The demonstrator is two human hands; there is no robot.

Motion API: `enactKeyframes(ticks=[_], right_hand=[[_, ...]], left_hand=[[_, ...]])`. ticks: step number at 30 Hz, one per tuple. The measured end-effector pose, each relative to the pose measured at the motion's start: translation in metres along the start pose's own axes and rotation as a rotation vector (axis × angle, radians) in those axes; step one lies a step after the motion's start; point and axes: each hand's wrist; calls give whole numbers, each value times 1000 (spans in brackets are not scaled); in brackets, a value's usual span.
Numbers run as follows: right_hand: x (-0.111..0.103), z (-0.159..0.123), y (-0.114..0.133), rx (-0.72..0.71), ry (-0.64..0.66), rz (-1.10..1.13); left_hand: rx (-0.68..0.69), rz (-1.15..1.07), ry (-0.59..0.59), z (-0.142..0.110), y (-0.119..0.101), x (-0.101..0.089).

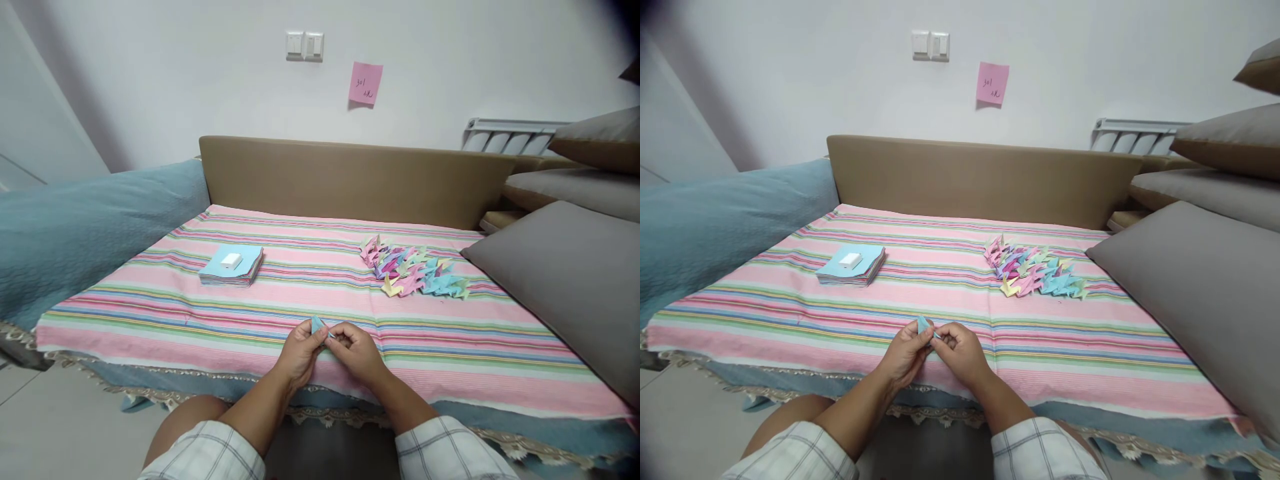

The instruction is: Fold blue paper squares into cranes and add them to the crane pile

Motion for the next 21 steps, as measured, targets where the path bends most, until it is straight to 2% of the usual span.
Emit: enactKeyframes(ticks=[9,14,17,21], right_hand=[[-1,3,-2,86,8,335],[-2,3,-2,95,40,376],[-1,4,-6,101,16,388],[-1,5,-13,112,-43,433]], left_hand=[[-27,-1,-29,1,-4,-3],[7,122,-70,3,-4,-6],[25,246,-112,3,-3,-8],[-13,211,-46,1,-4,-7]])
Point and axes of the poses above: each hand's wrist, its own z-axis towards the middle knuckle, its own x-axis out of the palm, y = z × x, and after that the axes turned 15 degrees about y, right-handed
